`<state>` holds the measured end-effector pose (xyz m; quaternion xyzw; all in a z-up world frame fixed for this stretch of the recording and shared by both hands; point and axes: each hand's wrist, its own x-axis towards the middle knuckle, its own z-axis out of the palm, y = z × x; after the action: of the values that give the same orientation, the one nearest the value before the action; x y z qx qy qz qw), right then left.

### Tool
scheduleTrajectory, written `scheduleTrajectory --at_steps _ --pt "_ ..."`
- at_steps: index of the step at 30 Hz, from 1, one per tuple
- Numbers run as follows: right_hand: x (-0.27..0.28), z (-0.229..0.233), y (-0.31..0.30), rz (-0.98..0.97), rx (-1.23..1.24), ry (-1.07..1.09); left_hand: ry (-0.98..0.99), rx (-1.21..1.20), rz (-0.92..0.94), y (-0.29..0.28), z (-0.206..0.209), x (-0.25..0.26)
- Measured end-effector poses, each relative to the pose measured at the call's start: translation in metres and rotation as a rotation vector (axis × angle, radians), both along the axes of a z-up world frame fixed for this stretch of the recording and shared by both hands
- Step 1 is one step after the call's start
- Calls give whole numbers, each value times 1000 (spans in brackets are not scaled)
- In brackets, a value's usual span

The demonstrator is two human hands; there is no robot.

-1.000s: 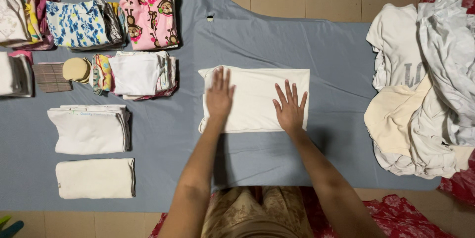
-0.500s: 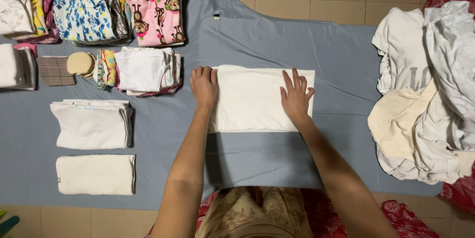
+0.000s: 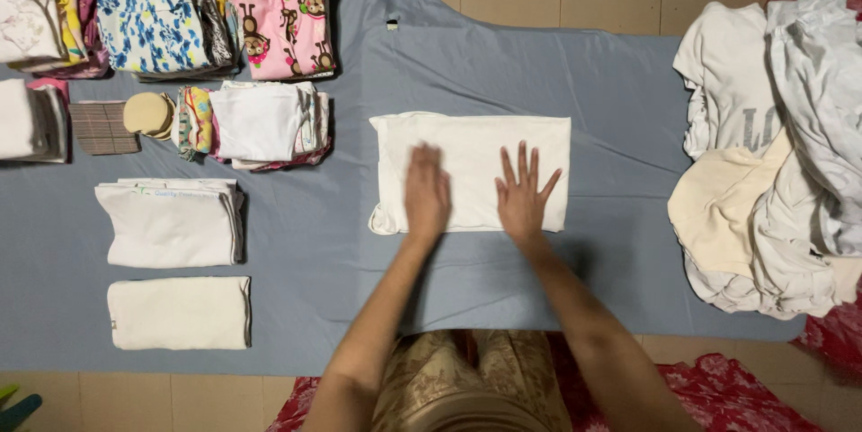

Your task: The person folds several white and cream-colored shirts on a blue-covered table. They smooth each shirt, fold the sleeves and sides, then fold the body into a compact rectangle and place it on a growing stack of folded garments.

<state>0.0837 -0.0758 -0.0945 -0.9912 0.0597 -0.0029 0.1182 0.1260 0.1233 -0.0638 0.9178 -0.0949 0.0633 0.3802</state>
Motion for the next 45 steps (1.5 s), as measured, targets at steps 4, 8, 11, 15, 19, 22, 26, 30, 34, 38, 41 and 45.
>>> scheduleTrajectory --at_steps 4,8,11,15,19,22,26,30,34,38,41,45 --pt "-37 -5 15 -61 31 47 155 208 -163 -6 -9 -38" --pt "-57 -6 -9 -206 41 0 201 405 44 48 -16 -26" --pt "-68 -2 -24 -350 133 -127 51 332 178 50 -12 -5" --pt "-75 1 -27 -640 305 35 24 367 -83 -1 -1 25" --pt "-78 -9 -35 -742 410 -22 49 236 -391 -90 2 47" --pt "-88 -22 -46 -738 717 -185 229 205 -503 -138 -2 62" --pt "-97 -38 -60 -863 1088 9 190 448 -444 -180 -16 75" --pt "-105 -49 -72 -859 1277 127 276 366 -415 -195 -32 85" --pt "-112 -63 -78 -856 1418 210 214 333 -397 -203 -35 94" --pt "-111 -65 -90 -965 1737 326 223 174 -302 -203 -22 98" --pt "-96 -48 -102 -981 2070 329 240 15 -198 -191 -6 109" --pt "-54 4 -119 -801 2089 201 493 -406 -81 -166 18 142"
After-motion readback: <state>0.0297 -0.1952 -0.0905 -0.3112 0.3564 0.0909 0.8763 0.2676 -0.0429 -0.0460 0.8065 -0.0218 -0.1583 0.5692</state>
